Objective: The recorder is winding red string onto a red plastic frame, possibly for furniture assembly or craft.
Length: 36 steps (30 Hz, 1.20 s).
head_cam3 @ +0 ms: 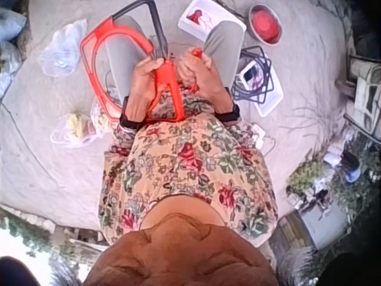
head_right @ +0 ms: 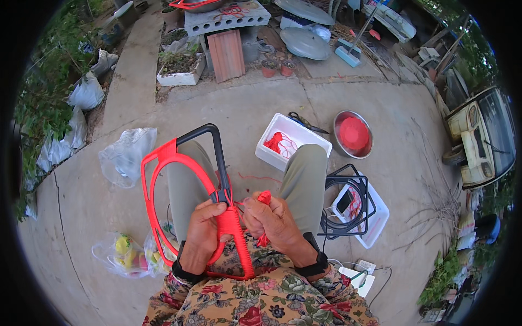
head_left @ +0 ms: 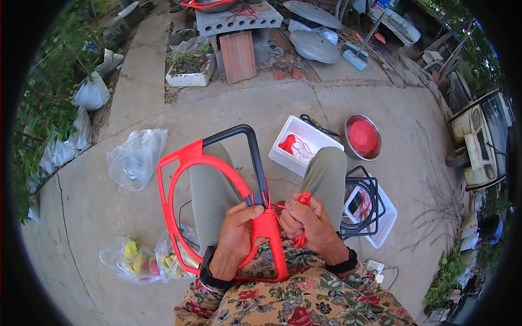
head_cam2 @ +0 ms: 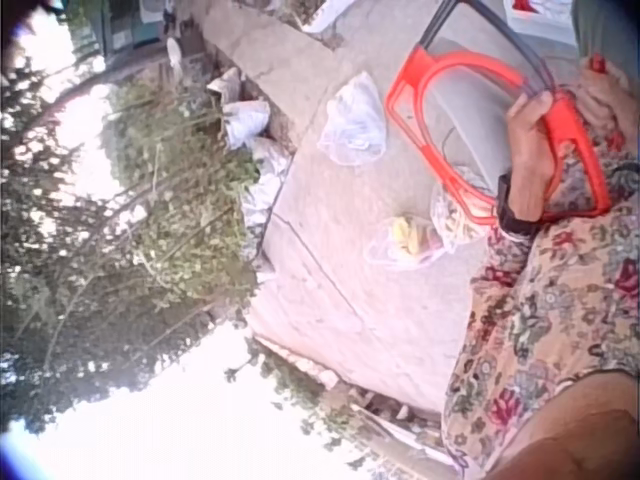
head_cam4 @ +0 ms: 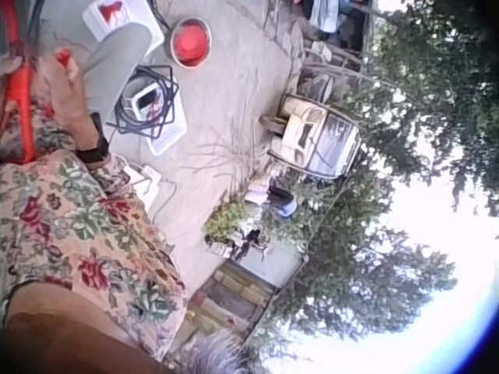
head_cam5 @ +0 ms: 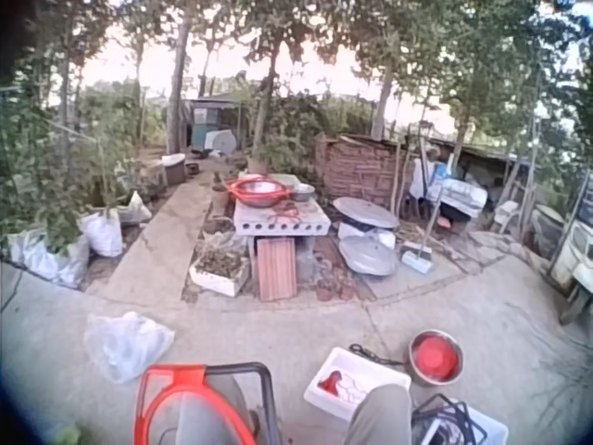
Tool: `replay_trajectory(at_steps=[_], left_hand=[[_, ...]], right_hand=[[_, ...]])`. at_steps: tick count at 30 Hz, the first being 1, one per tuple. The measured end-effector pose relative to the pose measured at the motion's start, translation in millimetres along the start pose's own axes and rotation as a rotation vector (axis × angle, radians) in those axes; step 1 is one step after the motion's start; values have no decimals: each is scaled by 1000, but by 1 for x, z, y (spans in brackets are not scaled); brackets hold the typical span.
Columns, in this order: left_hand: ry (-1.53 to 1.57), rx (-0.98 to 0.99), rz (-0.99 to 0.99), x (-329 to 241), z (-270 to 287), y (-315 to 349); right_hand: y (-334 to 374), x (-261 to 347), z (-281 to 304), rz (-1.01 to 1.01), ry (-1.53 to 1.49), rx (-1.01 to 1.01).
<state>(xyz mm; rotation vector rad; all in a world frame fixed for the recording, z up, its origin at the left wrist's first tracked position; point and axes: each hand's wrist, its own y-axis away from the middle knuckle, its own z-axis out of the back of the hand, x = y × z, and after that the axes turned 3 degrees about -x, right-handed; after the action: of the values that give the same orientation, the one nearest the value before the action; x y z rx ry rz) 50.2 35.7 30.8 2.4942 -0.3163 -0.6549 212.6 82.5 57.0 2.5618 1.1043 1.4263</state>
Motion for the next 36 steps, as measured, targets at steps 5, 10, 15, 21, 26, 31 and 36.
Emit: replay_trajectory(at_steps=[5,10,15,21,26,31,36], left_hand=[[-18,25,-23,3,8,-5],[-7,66,51,-1,2,-4],[-48,32,74,-3,-6,1],[-38,27,18,5,2,-6],[-22,-23,-68,11,8,-9],[95,-154,-200,16,10,-1],[34,-219,-263,22,12,1]], right_hand=[[2,-2,2,-22,-41,-45],[-18,0,22,-61,-134,-173],[-20,3,19,-83,114,-251],[-15,-3,11,80,530,-156],[-12,-1,2,-40,469,-288],[-16,1,-7,4,390,-296],[-13,-7,-5,25,404,-306]])
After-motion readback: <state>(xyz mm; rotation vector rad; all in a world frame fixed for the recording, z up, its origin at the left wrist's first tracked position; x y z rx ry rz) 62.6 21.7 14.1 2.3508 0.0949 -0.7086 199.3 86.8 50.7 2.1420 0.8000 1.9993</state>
